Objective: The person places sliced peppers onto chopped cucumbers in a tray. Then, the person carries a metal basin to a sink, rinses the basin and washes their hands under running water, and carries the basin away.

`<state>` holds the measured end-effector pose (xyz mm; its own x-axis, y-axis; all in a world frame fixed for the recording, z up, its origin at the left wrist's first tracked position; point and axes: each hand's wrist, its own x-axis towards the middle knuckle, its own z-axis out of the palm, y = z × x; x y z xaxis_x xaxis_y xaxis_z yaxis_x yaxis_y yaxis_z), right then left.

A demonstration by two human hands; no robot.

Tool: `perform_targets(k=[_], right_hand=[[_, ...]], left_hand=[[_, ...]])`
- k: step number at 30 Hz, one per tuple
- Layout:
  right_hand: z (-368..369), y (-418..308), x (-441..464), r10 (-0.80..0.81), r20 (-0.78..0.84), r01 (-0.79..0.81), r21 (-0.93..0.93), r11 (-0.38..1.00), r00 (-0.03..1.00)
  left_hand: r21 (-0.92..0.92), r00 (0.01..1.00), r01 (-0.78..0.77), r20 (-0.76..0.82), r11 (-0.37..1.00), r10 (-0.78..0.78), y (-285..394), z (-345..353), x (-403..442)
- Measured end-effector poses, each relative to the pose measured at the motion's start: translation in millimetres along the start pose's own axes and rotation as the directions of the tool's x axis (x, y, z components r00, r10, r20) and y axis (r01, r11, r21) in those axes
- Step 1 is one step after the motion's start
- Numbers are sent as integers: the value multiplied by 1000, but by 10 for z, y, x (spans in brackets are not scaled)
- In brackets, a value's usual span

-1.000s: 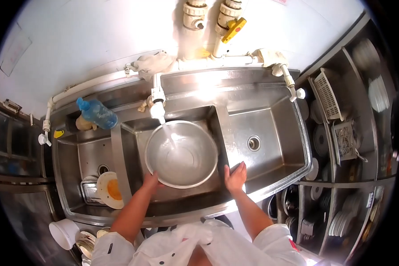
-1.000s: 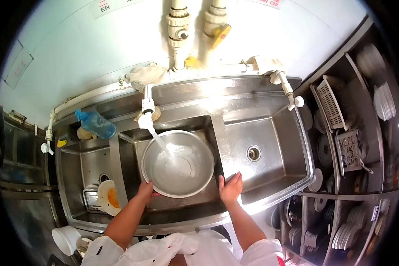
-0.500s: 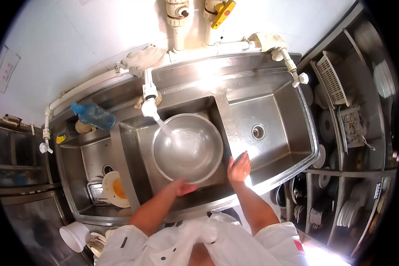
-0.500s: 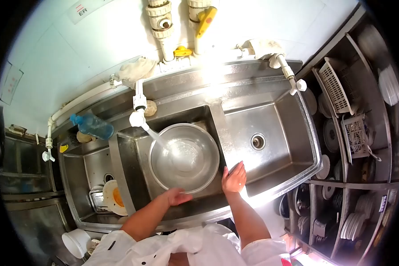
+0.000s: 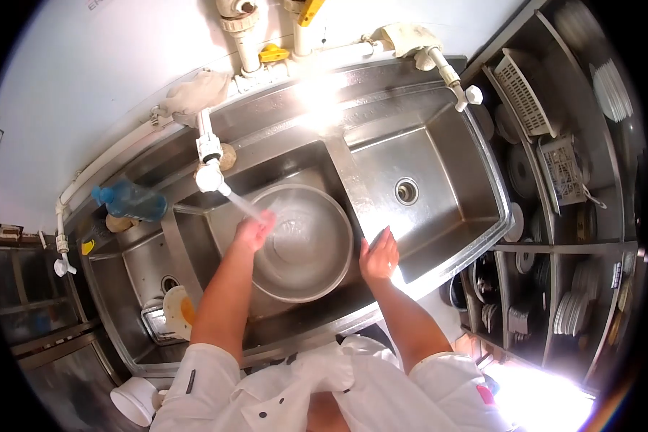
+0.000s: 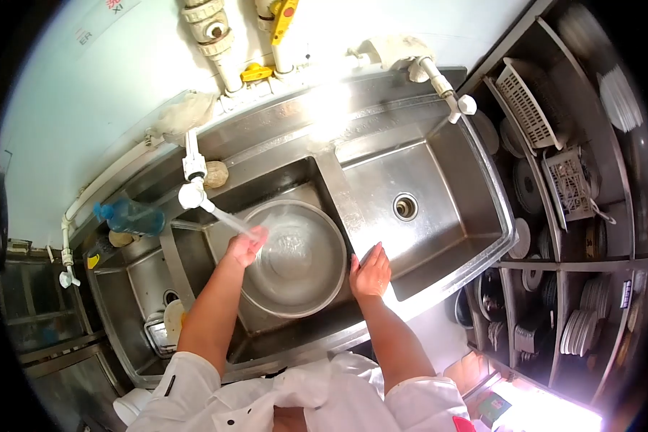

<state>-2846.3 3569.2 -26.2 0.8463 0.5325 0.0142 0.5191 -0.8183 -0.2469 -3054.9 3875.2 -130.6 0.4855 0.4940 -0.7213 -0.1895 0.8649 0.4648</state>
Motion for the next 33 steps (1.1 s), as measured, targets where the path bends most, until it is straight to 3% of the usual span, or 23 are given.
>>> perform_targets(k=[4, 10, 13, 14, 15, 16, 18, 19, 20, 22, 24, 27, 28, 30, 33], right_hand=[[27, 12, -6, -18, -34, 18, -20, 1000, 999], [21, 19, -2, -7, -16, 6, -21, 1000, 1000], [9, 14, 3, -9, -27, 8, -14, 1000, 1000], [6, 16, 3, -12, -30, 11, -16, 1000, 999], [5, 17, 4, -15, -34, 14, -18, 1000, 999], [8, 20, 2, -18, -38, 17, -20, 1000, 999], [29, 39, 5, -21, -44, 20, -10, 1000, 999], [29, 38, 5, -21, -45, 21, -8, 1000, 999], [24, 36, 4, -22, -46, 22, -5, 1000, 999], [2, 32, 6, -14, -21, 14, -12, 1000, 1000], [-8, 33, 17, -9, -14, 8, -15, 1000, 1000], [-10, 33, 13, -4, -7, 4, -3, 1000, 1000], [-3, 34, 21, -6, -10, 6, -2, 1000, 1000], [18, 58, 3, -15, -8, 15, -1, 1000, 1000], [27, 60, -22, -22, -22, 22, 9, 1000, 1000]], left_hand=[[515, 996, 33, 59, 856, -74, 81, -167, 68], [735, 994, 103, -56, 671, -91, 230, 237, -240], [779, 983, 156, -65, 607, -170, 205, 312, -224], [946, 999, 24, -13, 323, -34, 191, 299, -203], [997, 994, -81, 82, -14, 77, 198, 263, -178], [923, 966, -146, 210, -357, 148, 221, 226, -161], [765, 929, -98, 300, -636, 217, 306, 101, -149], [752, 914, -57, 304, -657, 268, 296, -102, -101], [739, 897, -14, 308, -674, 319, 284, -308, -51], [869, 864, 67, 195, -490, 463, -35, -1019, 263], [931, 922, 256, -154, -261, 354, 113, -752, -117], [926, 956, 189, -98, -327, 276, 50, -1007, -223], [953, 962, 174, -110, -249, 250, 85, -1045, -257], [985, 972, 152, -133, -85, 195, 196, -1017, -498], [871, 961, 229, -274, 434, 44, 331, -750, -1085]])
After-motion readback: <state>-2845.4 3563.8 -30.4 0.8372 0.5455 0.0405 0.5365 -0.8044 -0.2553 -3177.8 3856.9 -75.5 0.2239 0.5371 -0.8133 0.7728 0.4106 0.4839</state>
